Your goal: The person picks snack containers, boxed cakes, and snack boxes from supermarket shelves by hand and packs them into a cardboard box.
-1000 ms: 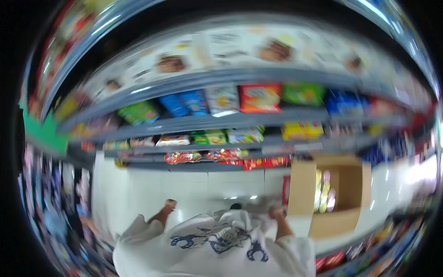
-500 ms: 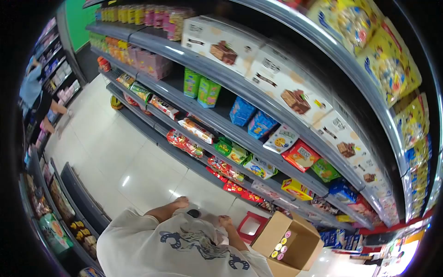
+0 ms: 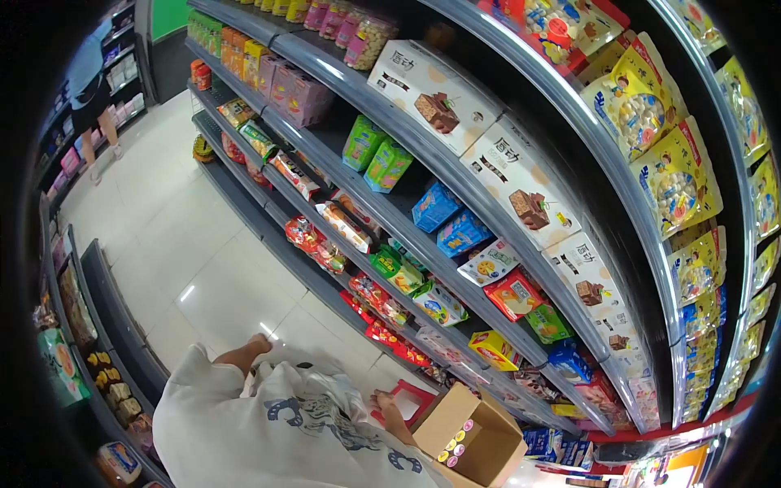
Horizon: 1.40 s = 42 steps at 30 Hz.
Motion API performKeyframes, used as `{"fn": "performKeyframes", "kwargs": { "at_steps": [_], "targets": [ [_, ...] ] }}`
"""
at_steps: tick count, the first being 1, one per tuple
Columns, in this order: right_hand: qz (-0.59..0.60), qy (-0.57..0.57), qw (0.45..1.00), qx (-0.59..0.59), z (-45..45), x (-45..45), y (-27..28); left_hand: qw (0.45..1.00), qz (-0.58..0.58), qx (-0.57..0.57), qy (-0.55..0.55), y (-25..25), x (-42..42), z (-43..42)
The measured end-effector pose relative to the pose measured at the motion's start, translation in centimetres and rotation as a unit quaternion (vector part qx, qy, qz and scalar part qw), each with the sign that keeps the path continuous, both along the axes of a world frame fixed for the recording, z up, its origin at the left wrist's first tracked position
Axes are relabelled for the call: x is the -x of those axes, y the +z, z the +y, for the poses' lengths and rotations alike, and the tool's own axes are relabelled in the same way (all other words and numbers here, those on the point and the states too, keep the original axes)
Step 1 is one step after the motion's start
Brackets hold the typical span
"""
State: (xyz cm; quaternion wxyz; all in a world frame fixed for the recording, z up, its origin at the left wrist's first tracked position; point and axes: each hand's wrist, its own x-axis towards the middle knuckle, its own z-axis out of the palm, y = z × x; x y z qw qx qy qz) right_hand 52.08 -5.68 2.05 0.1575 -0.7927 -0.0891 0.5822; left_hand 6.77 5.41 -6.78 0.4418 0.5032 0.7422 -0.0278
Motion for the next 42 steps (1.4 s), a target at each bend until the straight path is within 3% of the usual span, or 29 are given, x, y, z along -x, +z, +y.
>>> {"fn": "performKeyframes", "kwargs": {
  "at_steps": [1, 4, 5, 6, 8, 10, 12, 14, 16, 18, 20, 22, 25, 27, 29, 32, 35, 36, 38, 42],
  "targets": [
    [-0.012, 0.015, 1.000, 0.019, 0.4, -0.2, 0.6, 0.999, 0.026, -0.003, 0.038, -1.2, 2.2, -1.8],
    [0.023, 0.019, 0.998, 0.054, 1.3, -0.2, 2.4, 1.000, 0.016, 0.019, -0.019, -4.1, 7.4, -5.7],
    [0.018, 0.000, 0.999, 0.032, 1.7, 0.1, 2.1, 0.997, 0.005, 0.022, 0.077, -3.9, 8.6, -7.3],
    [0.015, -0.018, 1.000, 0.012, 1.7, 0.2, 1.0, 0.993, 0.032, 0.034, 0.104, -3.8, 9.4, -8.4],
    [0.019, -0.031, 0.999, -0.010, 2.7, 0.9, -0.3, 0.984, 0.072, 0.063, 0.150, -2.8, 9.7, -9.3],
    [0.030, -0.027, 0.999, -0.015, 3.6, 1.3, -0.8, 0.986, 0.042, 0.082, 0.137, -2.0, 9.2, -8.3],
    [0.028, 0.009, 0.999, -0.019, 5.1, 2.3, -1.1, 0.997, 0.023, 0.026, 0.062, -4.0, 8.5, -6.4],
    [0.036, 0.039, 0.998, -0.024, 6.5, 3.3, -0.5, 0.995, -0.033, 0.018, 0.095, -2.6, 6.8, -3.3],
    [0.045, 0.049, 0.998, -0.018, 7.6, 3.7, -0.9, 0.992, -0.051, -0.002, 0.113, 0.2, 4.7, 0.6],
    [0.046, 0.072, 0.996, -0.007, 9.6, 4.1, -0.9, 0.997, -0.065, 0.009, 0.038, 3.9, 3.0, 5.2],
    [0.037, 0.042, 0.998, -0.020, 10.8, 4.0, -2.4, 0.949, -0.193, 0.005, 0.249, 5.2, 1.6, 8.9],
    [0.027, 0.040, 0.998, -0.026, 12.3, 3.8, -3.3, 0.930, -0.247, -0.060, 0.266, 7.6, 1.1, 12.6],
    [0.014, 0.051, 0.996, -0.070, 15.5, 3.6, -2.9, 0.931, -0.221, -0.263, 0.123, 10.1, 2.2, 19.4],
    [0.000, 0.014, 0.990, -0.140, 18.2, 4.0, -2.9, 0.910, -0.211, -0.352, 0.062, 15.7, 2.9, 23.7],
    [-0.006, 0.007, 0.984, -0.181, 20.9, 4.8, -2.9, 0.884, -0.234, -0.402, 0.053, 26.8, 2.6, 25.9],
    [-0.029, 0.050, 0.976, -0.210, 25.5, 9.3, 2.8, 0.835, -0.209, -0.509, 0.023, 36.6, 3.5, 29.5],
    [-0.137, 0.283, 0.908, -0.277, 30.5, 11.1, 0.9, 0.775, -0.176, -0.606, -0.014, 45.9, 3.5, 32.2],
    [-0.200, 0.358, 0.858, -0.310, 32.3, 12.2, 1.4, 0.760, -0.178, -0.625, -0.017, 48.6, 3.3, 32.9],
    [-0.189, 0.367, 0.860, -0.300, 35.3, 14.8, 5.4, 0.697, -0.133, -0.702, -0.063, 53.1, 3.2, 34.8],
    [-0.219, 0.360, 0.846, -0.327, 39.9, 18.0, 4.8, 0.582, -0.073, -0.806, -0.084, 59.8, 1.6, 38.7]
  ]
}}
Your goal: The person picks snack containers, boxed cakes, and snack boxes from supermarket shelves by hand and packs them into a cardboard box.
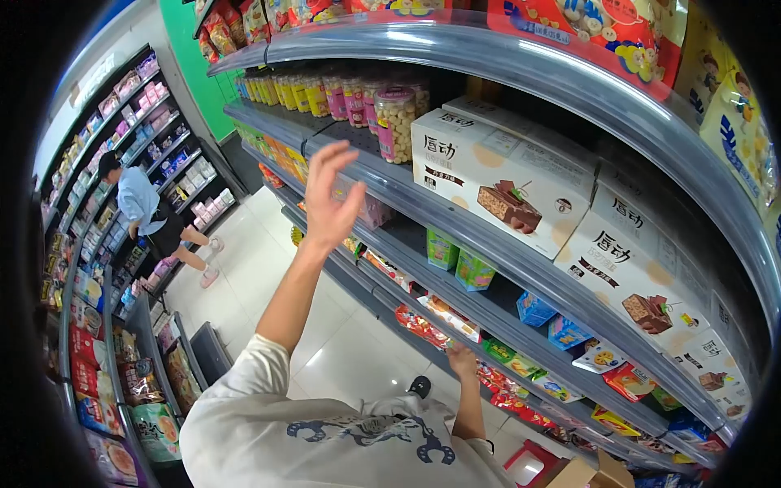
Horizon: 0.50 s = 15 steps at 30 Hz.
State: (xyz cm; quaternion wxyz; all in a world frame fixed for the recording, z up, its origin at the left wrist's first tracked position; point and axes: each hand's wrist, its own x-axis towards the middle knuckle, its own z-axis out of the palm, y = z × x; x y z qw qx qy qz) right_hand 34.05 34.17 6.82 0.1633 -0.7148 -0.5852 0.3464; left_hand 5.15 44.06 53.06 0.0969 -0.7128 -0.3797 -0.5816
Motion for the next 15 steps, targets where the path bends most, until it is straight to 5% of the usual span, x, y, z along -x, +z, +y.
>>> {"fn": "performKeyframes", "kwargs": {
  "at_steps": [8, 15],
  "targets": [
    [0.104, 0.050, 0.993, -0.034, -0.9, 4.2, 5.3, 0.992, 0.059, -0.065, 0.093, 3.2, -2.8, 8.6],
    [0.196, -0.111, 0.974, 0.007, -9.2, 3.9, 5.3, 0.994, -0.110, 0.010, -0.019, 1.2, -2.1, 9.6]
  ]
}}
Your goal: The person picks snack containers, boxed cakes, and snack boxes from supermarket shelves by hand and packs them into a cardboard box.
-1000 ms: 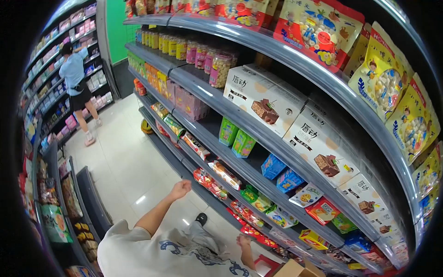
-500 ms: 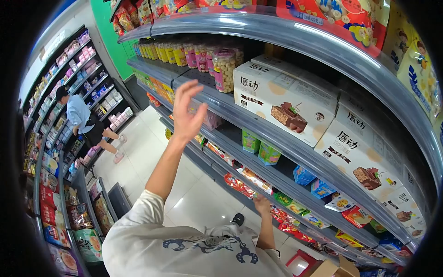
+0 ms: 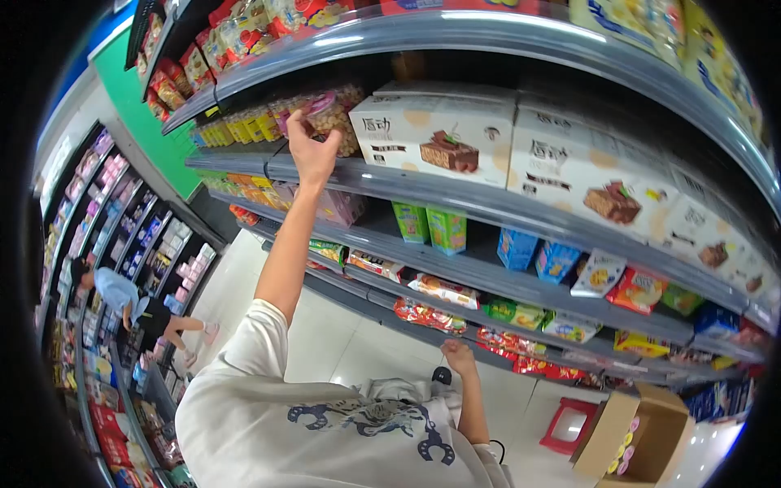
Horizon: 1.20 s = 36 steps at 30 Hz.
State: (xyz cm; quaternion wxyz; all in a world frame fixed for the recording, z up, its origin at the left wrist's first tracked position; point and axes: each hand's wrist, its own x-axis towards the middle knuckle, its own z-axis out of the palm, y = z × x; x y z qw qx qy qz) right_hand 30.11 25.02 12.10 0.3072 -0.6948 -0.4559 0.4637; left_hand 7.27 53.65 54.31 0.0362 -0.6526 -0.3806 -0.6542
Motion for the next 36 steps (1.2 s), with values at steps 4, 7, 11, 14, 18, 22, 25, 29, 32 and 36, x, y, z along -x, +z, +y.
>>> {"fn": "performKeyframes", "kwargs": {
  "at_steps": [4, 7, 11, 14, 18, 22, 25, 29, 32, 36],
  "targets": [
    [-0.002, -0.084, 0.996, -0.035, -4.2, 0.9, 1.2, 0.979, -0.053, -0.175, -0.085, -1.1, -0.6, -3.0],
    [0.045, -0.120, 0.990, -0.058, -7.4, 2.9, 3.6, 0.959, 0.041, -0.274, -0.059, -0.7, 0.0, -9.4],
    [0.326, -0.124, 0.933, -0.088, -12.2, 6.8, 9.7, 0.956, 0.046, -0.258, -0.130, -3.3, 0.0, -19.2],
    [0.506, -0.169, 0.831, -0.158, -15.4, 9.7, 12.8, 0.947, 0.051, -0.069, -0.311, -9.7, -1.8, -27.3],
    [0.628, -0.278, 0.695, -0.214, -20.7, 10.5, 14.1, 0.825, 0.064, 0.250, -0.503, -19.4, -4.4, -39.0],
    [0.584, -0.364, 0.698, -0.195, -28.2, 9.5, 10.9, 0.800, 0.158, 0.264, -0.516, -24.0, -4.3, -46.5],
    [0.554, -0.414, 0.711, -0.130, -34.0, 10.4, 9.7, 0.738, 0.224, 0.337, -0.540, -23.9, -4.2, -49.2],
    [0.544, -0.429, 0.716, -0.087, -40.2, 10.0, 6.1, 0.662, 0.331, 0.341, -0.579, -24.8, -6.4, -52.5],
    [0.560, -0.432, 0.699, -0.105, -45.0, 8.1, 4.8, 0.638, 0.366, 0.305, -0.605, -26.2, -9.6, -56.3],
    [0.576, -0.410, 0.683, -0.185, -52.7, 5.8, 3.9, 0.605, 0.390, 0.310, -0.621, -27.8, -14.2, -63.7]
  ]
}}
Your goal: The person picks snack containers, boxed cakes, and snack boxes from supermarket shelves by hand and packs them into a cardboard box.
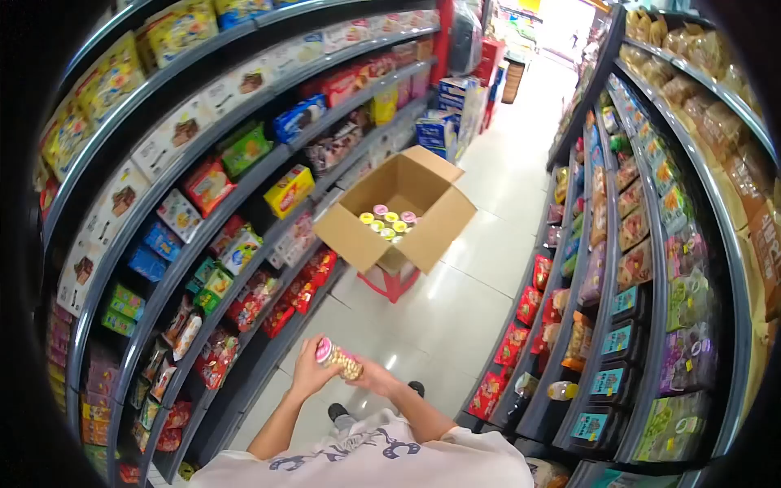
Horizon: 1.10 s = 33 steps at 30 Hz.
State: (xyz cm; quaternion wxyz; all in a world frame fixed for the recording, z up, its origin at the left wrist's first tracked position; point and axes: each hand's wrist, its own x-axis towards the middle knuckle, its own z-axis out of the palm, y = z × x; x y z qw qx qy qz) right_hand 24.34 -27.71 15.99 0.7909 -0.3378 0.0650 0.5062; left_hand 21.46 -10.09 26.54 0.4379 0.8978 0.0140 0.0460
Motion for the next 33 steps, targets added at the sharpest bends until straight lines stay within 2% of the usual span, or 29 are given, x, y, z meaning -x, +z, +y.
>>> {"fn": "performKeyframes", "kwargs": {
  "at_steps": [2, 5, 7, 8, 10, 13, 16, 19, 23, 27, 28, 31, 33],
  "targets": [
    [-0.003, -0.023, 1.000, 0.014, -5.4, -4.0, 0.6, 0.999, -0.027, 0.014, -0.013, 0.6, -4.7, -5.6],
    [0.028, -0.133, 0.989, 0.066, -12.7, -5.4, 0.0, 0.997, -0.017, 0.023, -0.075, 0.8, -8.1, -13.7],
    [0.035, -0.228, 0.973, 0.013, -16.5, -5.4, 1.7, 0.989, -0.046, -0.011, -0.140, 0.9, -9.5, -18.5],
    [0.030, -0.238, 0.971, 0.007, -18.7, -5.4, 1.6, 0.981, -0.072, -0.047, -0.174, 0.9, -9.9, -20.5],
    [0.039, -0.275, 0.961, 0.004, -22.0, -5.0, 1.2, 0.964, -0.053, -0.045, -0.257, 2.4, -10.0, -23.6],
    [0.103, -0.350, 0.931, 0.012, -24.5, -5.1, 0.0, 0.939, -0.060, -0.077, -0.329, 1.9, -9.7, -25.8],
    [0.102, -0.343, 0.934, 0.008, -24.9, -5.1, -2.6, 0.939, -0.026, -0.051, -0.338, 1.9, -9.7, -25.4],
    [0.096, -0.316, 0.942, 0.054, -23.6, -5.8, -4.6, 0.954, 0.014, -0.044, -0.296, 0.2, -10.6, -23.5],
    [0.082, -0.286, 0.950, 0.096, -21.0, -8.8, -3.3, 0.965, 0.064, -0.028, -0.254, -0.4, -13.3, -20.3],
    [0.055, -0.243, 0.960, 0.129, -19.6, -13.8, -2.5, 0.969, 0.064, -0.001, -0.241, -0.9, -18.2, -18.4],
    [0.035, -0.242, 0.962, 0.124, -19.2, -15.3, -2.2, 0.968, 0.029, -0.003, -0.249, -1.2, -19.7, -18.1],
    [0.020, -0.267, 0.939, 0.216, -18.9, -19.6, 0.6, 0.962, 0.003, 0.010, -0.271, -0.8, -24.7, -17.9],
    [0.014, -0.286, 0.938, 0.193, -18.4, -22.3, 2.8, 0.955, -0.001, 0.029, -0.294, 0.9, -28.1, -17.5]
  ]
}}
